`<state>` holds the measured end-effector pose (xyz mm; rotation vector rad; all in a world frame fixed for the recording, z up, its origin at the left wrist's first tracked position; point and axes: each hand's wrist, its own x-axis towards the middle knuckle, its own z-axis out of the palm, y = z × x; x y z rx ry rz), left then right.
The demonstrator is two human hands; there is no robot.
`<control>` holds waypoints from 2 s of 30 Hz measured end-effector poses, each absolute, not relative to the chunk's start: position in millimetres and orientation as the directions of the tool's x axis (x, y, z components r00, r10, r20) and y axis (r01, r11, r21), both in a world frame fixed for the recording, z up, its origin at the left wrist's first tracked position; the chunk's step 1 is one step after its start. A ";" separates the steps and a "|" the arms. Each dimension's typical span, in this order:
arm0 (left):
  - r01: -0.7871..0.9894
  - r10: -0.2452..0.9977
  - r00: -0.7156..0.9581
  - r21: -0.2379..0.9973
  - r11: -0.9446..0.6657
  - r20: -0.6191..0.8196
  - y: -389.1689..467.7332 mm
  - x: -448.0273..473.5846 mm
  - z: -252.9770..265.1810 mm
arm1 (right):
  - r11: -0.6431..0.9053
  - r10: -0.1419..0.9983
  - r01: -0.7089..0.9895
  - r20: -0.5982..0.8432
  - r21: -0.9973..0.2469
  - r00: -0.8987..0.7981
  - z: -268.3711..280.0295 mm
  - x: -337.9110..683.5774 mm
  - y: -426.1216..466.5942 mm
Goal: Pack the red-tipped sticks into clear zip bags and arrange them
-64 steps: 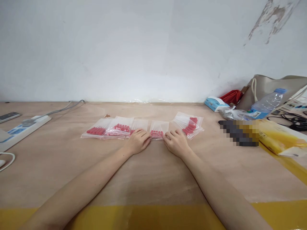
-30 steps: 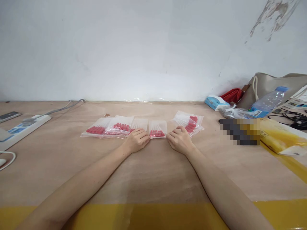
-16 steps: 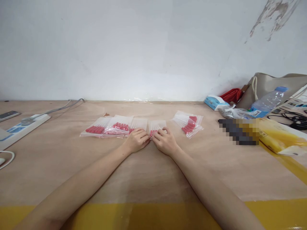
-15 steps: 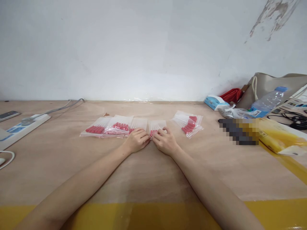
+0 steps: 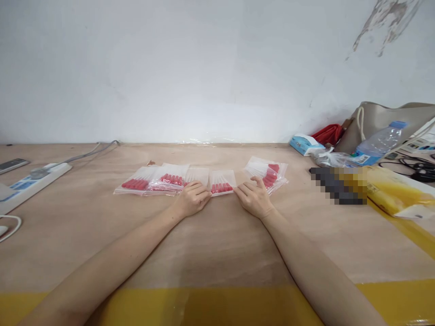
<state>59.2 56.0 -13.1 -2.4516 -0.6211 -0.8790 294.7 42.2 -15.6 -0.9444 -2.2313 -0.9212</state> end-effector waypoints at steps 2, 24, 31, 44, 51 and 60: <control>0.546 0.252 0.694 -0.266 -0.794 0.674 56.3 59.4 -14.3 | 0.498 0.408 0.782 0.694 0.375 -0.593 -16.2 297.0 42.7; 0.619 0.230 0.580 -0.239 -0.749 0.782 54.8 51.3 -11.3 | 0.216 0.680 0.975 0.726 -0.060 -0.106 -17.5 328.9 48.3; 0.717 0.354 0.559 -0.224 -0.660 0.750 70.1 12.9 -1.1 | 0.173 0.779 0.985 0.610 0.012 -0.144 -34.1 350.4 62.3; 0.648 0.518 0.632 -0.027 -0.761 0.576 48.6 39.7 19.5 | 0.432 0.810 0.898 0.474 -0.084 -0.346 -24.1 267.7 39.7; 0.536 0.393 0.727 -0.109 -0.837 0.563 45.3 74.0 -10.1 | 0.602 0.770 0.689 0.521 -0.404 -0.368 -29.9 283.9 51.0; 0.569 0.395 0.719 -0.159 -0.807 0.572 55.4 74.1 -14.2 | 0.648 0.673 0.718 0.632 -0.252 -0.385 -30.8 307.9 47.3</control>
